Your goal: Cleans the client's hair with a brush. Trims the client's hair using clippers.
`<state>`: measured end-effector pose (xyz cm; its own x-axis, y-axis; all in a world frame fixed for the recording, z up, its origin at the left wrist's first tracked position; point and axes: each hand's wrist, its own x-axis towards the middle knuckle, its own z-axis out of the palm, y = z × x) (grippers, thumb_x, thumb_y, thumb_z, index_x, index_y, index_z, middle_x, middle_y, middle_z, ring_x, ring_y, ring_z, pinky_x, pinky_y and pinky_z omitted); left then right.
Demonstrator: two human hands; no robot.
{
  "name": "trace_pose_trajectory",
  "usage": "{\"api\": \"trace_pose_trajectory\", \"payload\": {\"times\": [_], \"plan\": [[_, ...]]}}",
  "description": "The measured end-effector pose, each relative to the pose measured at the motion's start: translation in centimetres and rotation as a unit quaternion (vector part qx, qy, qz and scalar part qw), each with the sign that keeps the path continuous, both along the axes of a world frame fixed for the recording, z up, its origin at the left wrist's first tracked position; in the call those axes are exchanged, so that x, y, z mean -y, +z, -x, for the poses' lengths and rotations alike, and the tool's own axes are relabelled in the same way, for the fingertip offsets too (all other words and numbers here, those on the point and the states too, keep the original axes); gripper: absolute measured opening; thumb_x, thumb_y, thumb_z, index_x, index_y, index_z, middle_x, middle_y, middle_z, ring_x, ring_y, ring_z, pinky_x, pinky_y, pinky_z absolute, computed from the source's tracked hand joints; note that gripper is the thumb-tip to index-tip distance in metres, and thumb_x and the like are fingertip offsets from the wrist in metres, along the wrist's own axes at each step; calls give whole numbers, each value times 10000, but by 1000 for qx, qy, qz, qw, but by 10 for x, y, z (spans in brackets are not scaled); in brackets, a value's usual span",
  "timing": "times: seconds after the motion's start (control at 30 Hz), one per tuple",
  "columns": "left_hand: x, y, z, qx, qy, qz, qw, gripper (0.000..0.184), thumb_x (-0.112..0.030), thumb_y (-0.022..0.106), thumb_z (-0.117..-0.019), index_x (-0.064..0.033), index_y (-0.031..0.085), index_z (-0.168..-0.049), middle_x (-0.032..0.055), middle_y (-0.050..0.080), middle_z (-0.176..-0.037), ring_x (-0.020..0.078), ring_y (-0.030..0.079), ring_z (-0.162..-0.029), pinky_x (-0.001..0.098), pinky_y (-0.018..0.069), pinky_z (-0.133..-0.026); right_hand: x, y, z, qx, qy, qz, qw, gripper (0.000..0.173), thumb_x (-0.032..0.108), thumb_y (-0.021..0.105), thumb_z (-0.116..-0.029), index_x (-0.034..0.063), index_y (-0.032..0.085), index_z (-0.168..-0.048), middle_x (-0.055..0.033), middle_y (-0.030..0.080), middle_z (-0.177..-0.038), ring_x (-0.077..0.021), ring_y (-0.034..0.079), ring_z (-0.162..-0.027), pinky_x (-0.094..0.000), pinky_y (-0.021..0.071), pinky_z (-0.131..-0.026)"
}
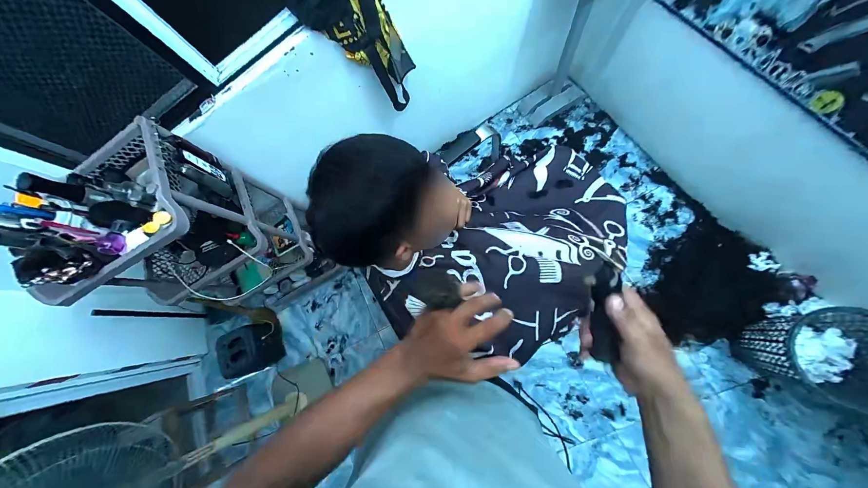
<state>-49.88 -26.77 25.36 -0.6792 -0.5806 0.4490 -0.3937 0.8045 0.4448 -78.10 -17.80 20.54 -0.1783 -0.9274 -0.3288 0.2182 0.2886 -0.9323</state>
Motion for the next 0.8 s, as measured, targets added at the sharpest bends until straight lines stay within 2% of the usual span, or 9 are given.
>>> {"api": "trace_pose_trajectory", "payload": {"times": [0.07,0.2,0.27,0.33,0.4,0.5,0.57,0.67,0.8], "plan": [[12,-21,37,-42,18,-33,998,536,-540,690,-921,-82,742,-1194,147,716,-1209,274,672,-1172,442,582,-964,-30,-16,-21,-23,-53,-87,995,518,488,480,-1029,92,475,-1363,19,568,-693,-120,540,-444,-330,541,-417],[74,-5,66,-144,91,-10,985,465,-366,723,-897,16,714,-1161,219,670,-1239,353,611,-1244,473,527,-1052,-71,-28,-53,-42,-102,-135,985,349,297,523,-1039,57,549,-1292,-14,568,-677,-130,525,-401,-317,541,-395],[55,11,59,-108,110,-169,974,404,-295,645,-981,15,663,-1239,159,658,-1236,228,631,-1176,393,553,-999,-83,-29,-64,-52,-129,-151,979,342,253,578,-1013,65,506,-1289,-49,583,-705,-160,546,-406,-342,552,-396],[15,35,39,-9,60,-449,892,378,-290,584,-1048,-20,606,-1311,103,690,-1108,147,682,-937,352,591,-829,-88,-29,-69,-75,-154,-165,971,468,221,626,-994,74,398,-1375,-91,601,-765,-194,579,-430,-371,567,-407],[-5,74,-2,23,-44,-575,817,390,-263,592,-1047,2,580,-1334,110,717,-989,166,713,-768,343,623,-681,-89,-29,-73,-117,-153,-185,964,499,243,639,-1007,62,362,-1380,-116,643,-792,-221,630,-476,-391,589,-444],[30,157,-80,-81,11,-348,934,330,-226,730,-959,-41,679,-1228,38,746,-1018,127,722,-851,325,643,-759,-76,-21,-83,-122,-99,-194,968,497,284,599,-1035,20,426,-1420,-163,672,-1009,-260,685,-668,-444,608,-559],[89,192,-103,51,141,-147,978,602,-435,781,-889,-88,581,-1339,80,696,-1141,188,675,-1001,398,580,-842,-41,-11,-97,-108,-35,-134,984,465,263,621,-1011,3,511,-1382,-175,659,-1079,-249,681,-779,-445,606,-643],[160,179,-86,320,172,-147,920,1052,-732,748,-766,-294,319,-1620,212,493,-1501,426,515,-1343,700,428,-1049,28,0,-123,-68,42,-5,997,404,173,703,-955,40,597,-1321,-138,701,-1118,-225,708,-930,-451,616,-831],[187,159,-70,380,112,-185,899,1074,-672,782,-776,-270,276,-1635,185,560,-1463,377,556,-1335,668,434,-1075,106,4,-139,-88,128,-16,988,389,188,746,-929,36,617,-1264,-132,697,-961,-230,683,-827,-458,589,-782]]}}
